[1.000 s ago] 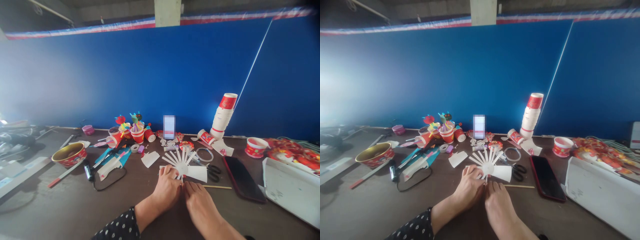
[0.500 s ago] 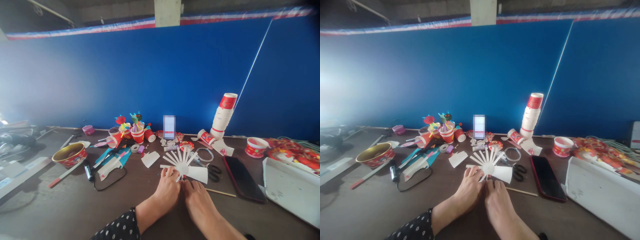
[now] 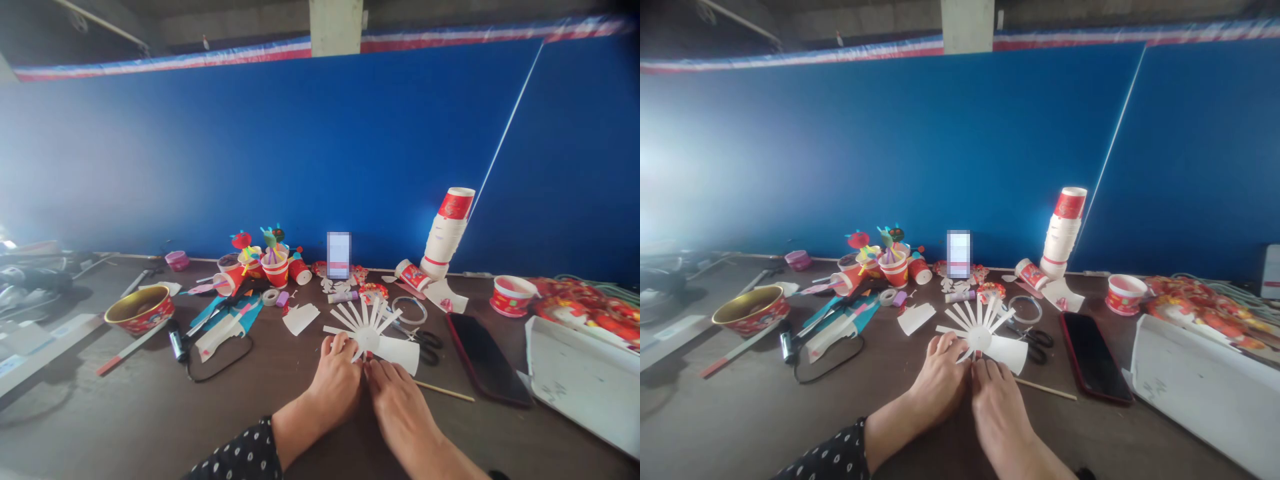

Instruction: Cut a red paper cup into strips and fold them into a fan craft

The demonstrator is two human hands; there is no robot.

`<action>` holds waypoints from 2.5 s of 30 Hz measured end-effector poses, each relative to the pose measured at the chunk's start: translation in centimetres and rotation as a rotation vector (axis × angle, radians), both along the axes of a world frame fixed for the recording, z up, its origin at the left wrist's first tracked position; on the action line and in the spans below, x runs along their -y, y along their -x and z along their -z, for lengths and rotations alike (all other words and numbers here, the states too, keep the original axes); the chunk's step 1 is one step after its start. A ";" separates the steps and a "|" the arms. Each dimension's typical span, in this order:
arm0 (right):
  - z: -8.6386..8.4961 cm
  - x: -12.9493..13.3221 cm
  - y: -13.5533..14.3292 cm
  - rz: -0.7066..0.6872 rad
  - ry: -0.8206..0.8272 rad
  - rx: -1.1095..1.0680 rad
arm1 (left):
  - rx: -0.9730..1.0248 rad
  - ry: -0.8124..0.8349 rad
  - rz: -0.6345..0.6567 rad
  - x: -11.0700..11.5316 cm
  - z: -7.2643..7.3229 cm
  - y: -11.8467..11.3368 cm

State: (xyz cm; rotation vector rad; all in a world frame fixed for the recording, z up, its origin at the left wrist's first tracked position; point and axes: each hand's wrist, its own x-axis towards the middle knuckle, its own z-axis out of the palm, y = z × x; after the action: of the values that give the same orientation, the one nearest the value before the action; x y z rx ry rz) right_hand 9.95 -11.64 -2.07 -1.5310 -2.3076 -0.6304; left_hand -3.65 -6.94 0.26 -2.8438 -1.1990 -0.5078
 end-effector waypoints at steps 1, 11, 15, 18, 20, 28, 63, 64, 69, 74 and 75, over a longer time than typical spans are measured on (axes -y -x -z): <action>-0.1 0.0 0.0 0.008 0.005 -0.012 | 0.018 0.014 -0.005 0.0 0.0 0.0; -0.4 -0.6 -0.6 -0.011 0.024 -0.045 | -0.026 0.075 0.019 0.0 -0.4 0.0; -0.3 -0.5 -0.7 0.024 0.035 0.015 | -0.080 0.033 0.031 0.0 -0.5 -0.2; -0.1 -0.4 -0.8 0.011 0.018 0.052 | -0.089 0.009 0.037 0.1 -0.6 -0.4; -0.1 -0.4 -0.8 -0.008 0.007 0.065 | -0.077 0.003 0.034 0.0 -0.5 -0.5; -0.6 -0.4 -1.0 -0.016 0.039 0.031 | 0.128 0.098 0.073 -1.3 0.6 0.0; -0.5 -0.6 -1.6 0.015 0.049 -0.015 | -0.006 -0.092 0.053 -3.0 1.1 -0.9; -0.4 -0.7 -1.6 0.014 0.039 -0.012 | 0.000 -0.088 0.058 -2.9 1.1 -1.0; -0.4 -0.9 -1.6 0.003 0.013 0.001 | 0.023 -0.061 0.093 -3.2 1.6 -1.0; -0.4 -1.2 -1.9 -0.026 0.008 -0.034 | 0.031 -0.011 0.133 -3.9 1.5 -0.9; -0.4 -1.2 -1.9 -0.041 0.011 -0.051 | 0.049 0.007 0.143 -4.0 1.4 -0.9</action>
State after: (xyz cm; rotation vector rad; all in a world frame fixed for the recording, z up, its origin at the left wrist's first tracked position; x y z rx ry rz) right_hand 11.89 -10.42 -1.63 -1.4829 -2.3028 -0.5625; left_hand -2.74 -2.90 -1.16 -2.9545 -1.0096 -0.5820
